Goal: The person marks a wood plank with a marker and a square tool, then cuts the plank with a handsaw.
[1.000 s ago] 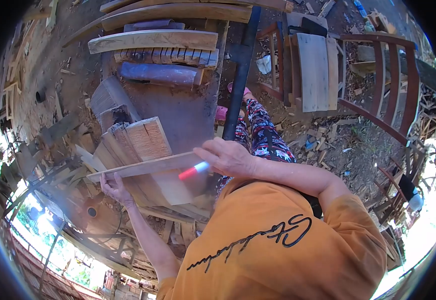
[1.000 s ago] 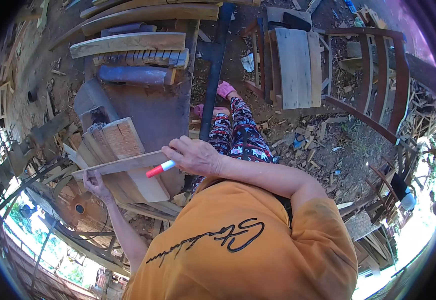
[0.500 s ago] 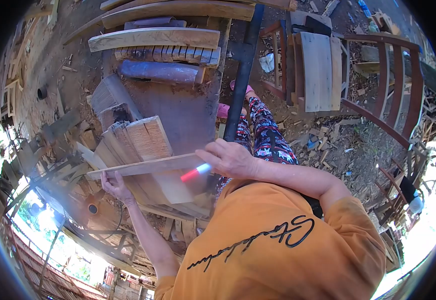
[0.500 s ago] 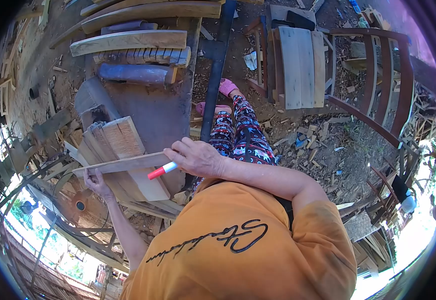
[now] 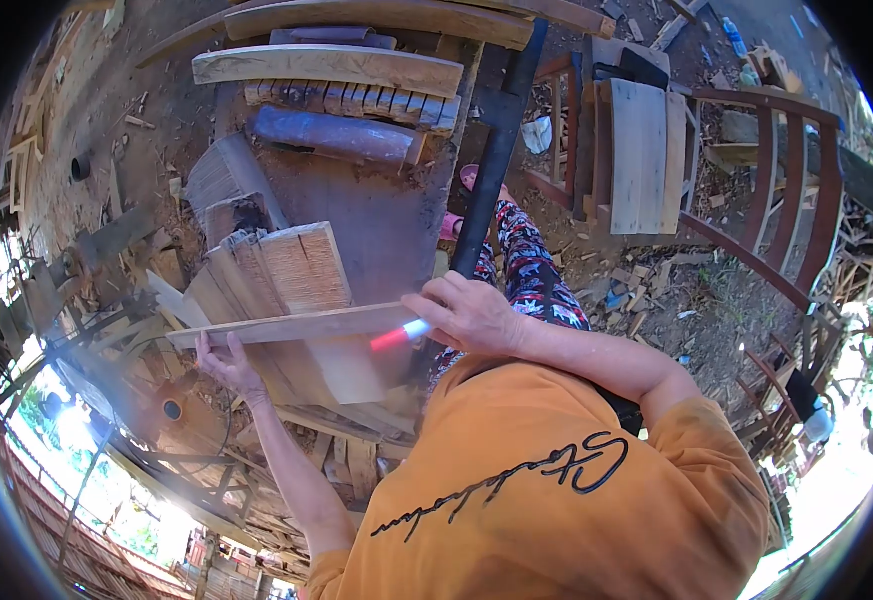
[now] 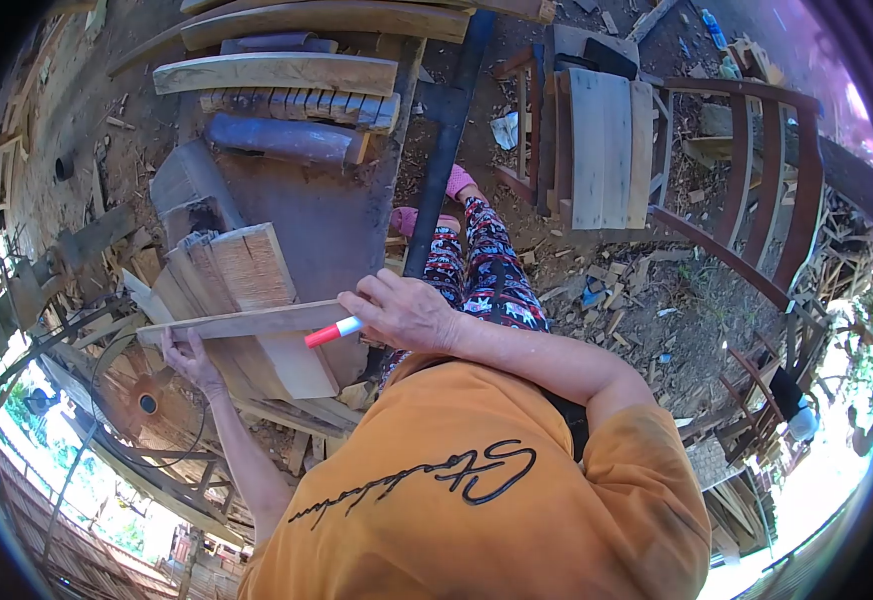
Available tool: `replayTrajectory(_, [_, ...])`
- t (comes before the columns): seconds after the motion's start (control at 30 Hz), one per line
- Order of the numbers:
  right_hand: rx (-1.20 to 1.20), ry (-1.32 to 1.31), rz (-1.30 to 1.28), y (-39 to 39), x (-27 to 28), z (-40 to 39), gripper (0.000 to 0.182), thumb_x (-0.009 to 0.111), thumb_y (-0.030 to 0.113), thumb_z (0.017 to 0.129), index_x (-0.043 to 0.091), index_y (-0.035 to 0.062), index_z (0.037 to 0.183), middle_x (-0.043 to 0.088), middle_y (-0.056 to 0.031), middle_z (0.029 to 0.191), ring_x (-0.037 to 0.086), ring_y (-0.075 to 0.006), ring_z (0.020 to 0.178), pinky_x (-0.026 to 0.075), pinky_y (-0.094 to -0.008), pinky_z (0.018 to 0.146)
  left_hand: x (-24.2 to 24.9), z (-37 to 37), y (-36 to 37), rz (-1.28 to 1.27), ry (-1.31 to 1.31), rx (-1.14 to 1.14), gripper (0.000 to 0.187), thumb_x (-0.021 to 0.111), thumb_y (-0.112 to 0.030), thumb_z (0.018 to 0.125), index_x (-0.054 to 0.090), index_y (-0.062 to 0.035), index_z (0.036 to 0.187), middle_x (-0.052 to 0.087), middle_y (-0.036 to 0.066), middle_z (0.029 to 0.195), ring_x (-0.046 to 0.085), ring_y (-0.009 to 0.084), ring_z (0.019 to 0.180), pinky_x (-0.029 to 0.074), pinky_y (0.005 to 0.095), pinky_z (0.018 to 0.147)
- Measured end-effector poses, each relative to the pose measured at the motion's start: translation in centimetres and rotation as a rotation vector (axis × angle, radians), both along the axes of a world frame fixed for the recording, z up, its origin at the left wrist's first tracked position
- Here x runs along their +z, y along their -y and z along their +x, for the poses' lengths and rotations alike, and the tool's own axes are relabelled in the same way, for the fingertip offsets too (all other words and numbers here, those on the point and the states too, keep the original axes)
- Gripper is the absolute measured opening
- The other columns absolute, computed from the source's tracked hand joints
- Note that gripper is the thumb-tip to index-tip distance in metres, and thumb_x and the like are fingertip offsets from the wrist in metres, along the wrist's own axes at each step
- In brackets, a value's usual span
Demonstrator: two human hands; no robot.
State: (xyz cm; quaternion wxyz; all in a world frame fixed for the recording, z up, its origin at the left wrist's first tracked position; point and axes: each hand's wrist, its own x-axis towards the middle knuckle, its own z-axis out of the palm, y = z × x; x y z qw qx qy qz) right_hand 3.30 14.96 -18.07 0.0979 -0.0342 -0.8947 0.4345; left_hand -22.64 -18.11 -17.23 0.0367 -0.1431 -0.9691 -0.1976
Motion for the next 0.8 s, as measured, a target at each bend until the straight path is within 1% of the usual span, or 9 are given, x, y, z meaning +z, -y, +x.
replayTrajectory(0.07, [0.006,-0.032,0.017,-0.3,0.2,-0.2,0.047,0.072,0.021,0.071,0.057,0.0076,0.114,0.051,-0.0054,0.089,0.054,-0.02,0.08,0.05,-0.0295,0.062,0.1,0.3,-0.2,-0.095,-0.037,-0.031,0.056,0.063,-0.034,0.091,0.047,-0.0012,0.133,0.044,0.017,0.134,0.036,0.0303,0.13,0.03,0.0435,0.109])
replayTrajectory(0.27, [0.046,-0.002,-0.007,-0.8,1.7,-0.5,0.052,0.074,0.025,0.076,0.055,0.0062,0.121,0.054,-0.0093,0.095,0.056,-0.0236,0.083,0.05,-0.0331,0.065,0.6,3.2,-3.5,-0.057,-0.104,0.054,0.053,0.055,-0.031,0.096,0.042,0.0016,0.136,0.037,0.02,0.139,0.033,0.0341,0.132,0.028,0.046,0.11])
replayTrajectory(0.4, [0.024,0.018,-0.042,-2.4,3.0,-1.1,0.051,0.075,0.024,0.077,0.056,0.0047,0.12,0.056,-0.0111,0.098,0.058,-0.0263,0.084,0.052,-0.0347,0.067,1.5,5.5,-6.2,0.048,-0.126,0.079,0.07,0.062,-0.04,0.09,0.035,0.0008,0.14,0.033,0.021,0.143,0.027,0.036,0.137,0.024,0.0486,0.112])
replayTrajectory(0.43, [-0.013,0.037,-0.044,-2.9,3.2,-1.4,0.048,0.075,0.022,0.077,0.058,0.0045,0.118,0.056,-0.0116,0.097,0.059,-0.0274,0.081,0.052,-0.0353,0.067,1.5,5.8,-6.3,0.057,-0.079,0.088,0.082,0.067,-0.047,0.084,0.032,0.0001,0.142,0.031,0.022,0.145,0.026,0.0373,0.137,0.024,0.0479,0.112])
replayTrajectory(0.5, [-0.089,0.092,-0.06,-3.9,4.0,-2.1,0.039,0.076,0.011,0.075,0.064,0.0067,0.112,0.056,-0.0126,0.094,0.06,-0.0269,0.08,0.051,-0.0324,0.063,1.4,6.1,-6.2,0.027,-0.042,0.115,0.086,0.069,-0.048,0.082,0.032,-0.0006,0.143,0.03,0.022,0.146,0.027,0.0372,0.137,0.024,0.0478,0.112])
replayTrajectory(0.6, [-0.152,-0.026,0.018,-5.5,5.2,-4.0,0.035,0.075,0.013,0.077,0.063,0.0048,0.108,0.057,-0.0119,0.094,0.059,-0.0293,0.075,0.05,-0.0355,0.064,1.8,6.1,-6.2,0.02,0.028,0.147,0.092,0.071,-0.051,0.078,0.031,-0.0023,0.144,0.03,0.02,0.148,0.028,0.0365,0.137,0.025,0.0472,0.112])
replayTrajectory(0.73, [-0.249,-0.017,-0.076,-6.4,6.8,-6.8,0.024,0.07,0.013,0.085,0.063,0.0029,0.106,0.054,-0.0103,0.09,0.056,-0.0218,0.075,0.046,-0.0307,0.065,2.1,6.2,-6.2,-0.012,0.055,0.18,0.095,0.07,-0.055,0.076,0.031,-0.0049,0.145,0.031,0.016,0.149,0.029,0.0335,0.138,0.023,0.0465,0.113])
replayTrajectory(0.77, [-0.254,-0.025,-0.205,-6.1,7.6,-7.6,0.024,0.064,0.022,0.092,0.063,0.0021,0.105,0.052,-0.007,0.092,0.052,-0.0148,0.077,0.042,-0.028,0.065,1.9,6.2,-6.0,-0.057,0.044,0.181,0.096,0.069,-0.057,0.075,0.029,-0.0058,0.145,0.029,0.015,0.15,0.028,0.0324,0.138,0.022,0.0462,0.113])
replayTrajectory(0.8, [-0.215,-0.04,-0.194,-6.0,7.3,-8.3,0.024,0.064,0.022,0.092,0.063,0.0021,0.105,0.052,-0.007,0.092,0.052,-0.0148,0.077,0.042,-0.028,0.065,1.7,6.3,-5.9,-0.042,0.03,0.218,0.096,0.069,-0.057,0.075,0.029,-0.0058,0.145,0.029,0.015,0.15,0.028,0.0324,0.138,0.022,0.0462,0.113])
